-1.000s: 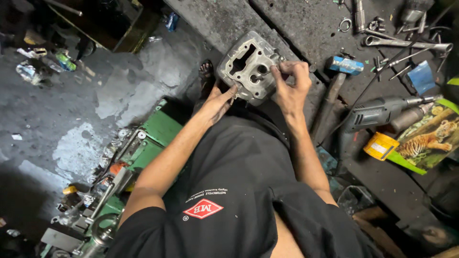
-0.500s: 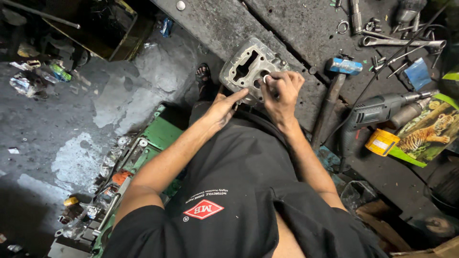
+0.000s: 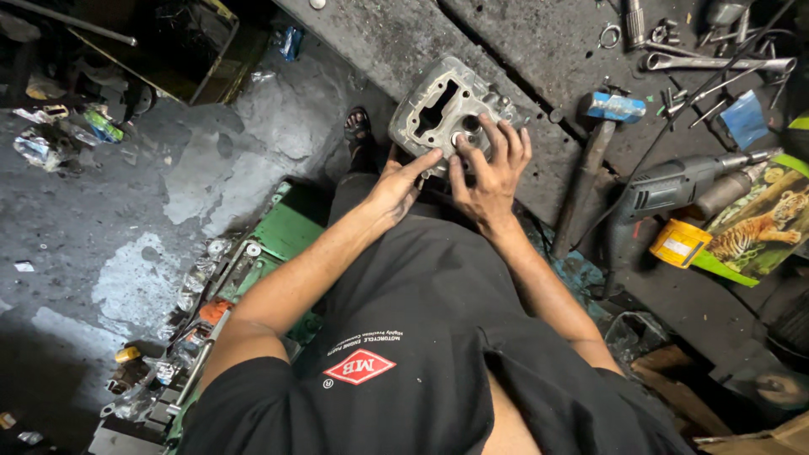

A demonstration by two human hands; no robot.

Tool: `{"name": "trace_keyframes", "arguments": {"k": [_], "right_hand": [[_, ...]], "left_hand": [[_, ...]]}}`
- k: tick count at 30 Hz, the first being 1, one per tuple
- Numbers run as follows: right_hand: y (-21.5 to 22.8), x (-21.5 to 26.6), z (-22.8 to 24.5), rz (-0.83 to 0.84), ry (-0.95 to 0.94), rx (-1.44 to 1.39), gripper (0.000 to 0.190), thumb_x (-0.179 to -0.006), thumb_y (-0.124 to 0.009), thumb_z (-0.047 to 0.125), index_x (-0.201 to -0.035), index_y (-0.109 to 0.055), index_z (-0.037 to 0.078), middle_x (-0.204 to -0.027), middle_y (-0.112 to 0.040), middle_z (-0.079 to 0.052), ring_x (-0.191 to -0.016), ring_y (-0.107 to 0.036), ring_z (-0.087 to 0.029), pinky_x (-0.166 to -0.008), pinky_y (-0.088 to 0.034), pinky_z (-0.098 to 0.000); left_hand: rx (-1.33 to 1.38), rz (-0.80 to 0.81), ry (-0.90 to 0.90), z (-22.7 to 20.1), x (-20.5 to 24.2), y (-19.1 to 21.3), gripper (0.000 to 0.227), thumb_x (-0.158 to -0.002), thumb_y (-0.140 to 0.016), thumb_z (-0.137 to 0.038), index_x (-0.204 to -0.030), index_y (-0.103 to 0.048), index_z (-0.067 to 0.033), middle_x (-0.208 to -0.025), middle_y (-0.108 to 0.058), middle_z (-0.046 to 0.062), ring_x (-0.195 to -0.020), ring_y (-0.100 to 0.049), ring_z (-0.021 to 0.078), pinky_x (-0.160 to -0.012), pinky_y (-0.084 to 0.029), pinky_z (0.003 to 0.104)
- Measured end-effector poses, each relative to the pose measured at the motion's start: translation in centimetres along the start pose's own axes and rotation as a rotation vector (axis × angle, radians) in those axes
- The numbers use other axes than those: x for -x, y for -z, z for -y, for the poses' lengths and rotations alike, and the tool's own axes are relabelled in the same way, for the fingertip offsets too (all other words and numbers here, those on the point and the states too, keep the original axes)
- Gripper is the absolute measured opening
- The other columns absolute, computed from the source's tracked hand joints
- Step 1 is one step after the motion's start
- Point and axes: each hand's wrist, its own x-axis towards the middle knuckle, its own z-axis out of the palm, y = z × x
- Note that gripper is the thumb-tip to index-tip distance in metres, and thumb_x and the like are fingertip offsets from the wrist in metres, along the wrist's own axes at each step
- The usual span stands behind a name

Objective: The person inserts a cylindrical metal component into a machined metal housing on a cluttered workbench. They rotate and adjust the component by hand to fit it into place, then flip the housing over to inspect the other side.

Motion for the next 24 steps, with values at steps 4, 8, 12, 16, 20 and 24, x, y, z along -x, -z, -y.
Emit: {"name": "trace_keyframes", "arguments": {"k": [4, 8, 12, 16, 20, 24], "right_hand": [[0.2, -0.6, 0.0, 0.065, 0.036, 0.039, 0.026, -0.094, -0.079, 0.027, -0.115, -0.076, 0.011, -0.156, -0.048, -0.014, -0.148, -0.034, -0.041, -0.125, -0.019, -0.0604], [0.8, -1.6, -0.1, 0.111, 0.038, 0.009, 0.023, -0.091, -0.081, 0.026, -0.105, -0.073, 0.009, -0.157, -0.045, -0.016, -0.15, -0.03, -0.045, -0.124, -0.021, -0.0622], [1.8, -2.2, 0.0, 0.181, -0.008, -0.079, 0.025, -0.092, -0.079, 0.024, -0.109, -0.071, 0.007, -0.157, -0.047, -0.019, -0.15, -0.033, -0.045, -0.124, -0.027, -0.06], [2.6, -2.3, 0.3, 0.203, -0.121, -0.161, 0.023, -0.098, -0.074, 0.022, -0.116, -0.071, 0.008, -0.159, -0.047, -0.018, -0.151, -0.037, -0.043, -0.126, -0.032, -0.0562], [2.5, -2.6, 1.3, 0.175, -0.015, 0.061, 0.016, -0.098, -0.077, 0.022, -0.106, -0.073, 0.009, -0.16, -0.045, -0.02, -0.15, -0.033, -0.046, -0.123, -0.028, -0.0595], [3.2, -3.2, 1.6, 0.226, -0.001, 0.063, 0.016, -0.097, -0.075, 0.022, -0.107, -0.075, 0.009, -0.162, -0.04, -0.022, -0.149, -0.028, -0.05, -0.12, -0.027, -0.0614]], "left_hand": [[-0.021, -0.037, 0.052, -0.2, -0.1, 0.1, 0.075, -0.082, -0.082, -0.011, -0.146, -0.043, -0.0128, -0.13, -0.065, 0.008, -0.12, -0.064, 0.021, -0.102, -0.051, 0.036], [-0.054, -0.044, 0.022, 0.1, -0.3, 0.1, 0.078, -0.081, -0.084, -0.012, -0.147, -0.042, -0.0122, -0.131, -0.065, 0.01, -0.121, -0.063, 0.0216, -0.103, -0.049, 0.037], [-0.071, -0.056, -0.007, 0.3, -0.4, 0.1, 0.08, -0.079, -0.085, -0.012, -0.146, -0.042, -0.0123, -0.131, -0.065, 0.01, -0.122, -0.062, 0.0227, -0.105, -0.05, 0.038], [-0.077, -0.085, 0.016, 0.7, -0.7, 0.2, 0.079, -0.079, -0.085, -0.012, -0.146, -0.043, -0.0101, -0.13, -0.066, 0.011, -0.122, -0.063, 0.0241, -0.104, -0.051, 0.04], [-0.027, -0.049, 0.019, 1.0, -0.9, 0.4, 0.08, -0.08, -0.085, -0.012, -0.147, -0.042, -0.0104, -0.131, -0.065, 0.012, -0.121, -0.062, 0.0261, -0.103, -0.052, 0.041], [-0.055, -0.085, 0.047, 0.8, -0.8, 0.2, 0.08, -0.079, -0.084, -0.012, -0.147, -0.041, -0.0128, -0.129, -0.065, 0.014, -0.118, -0.064, 0.0272, -0.098, -0.055, 0.042]]}}
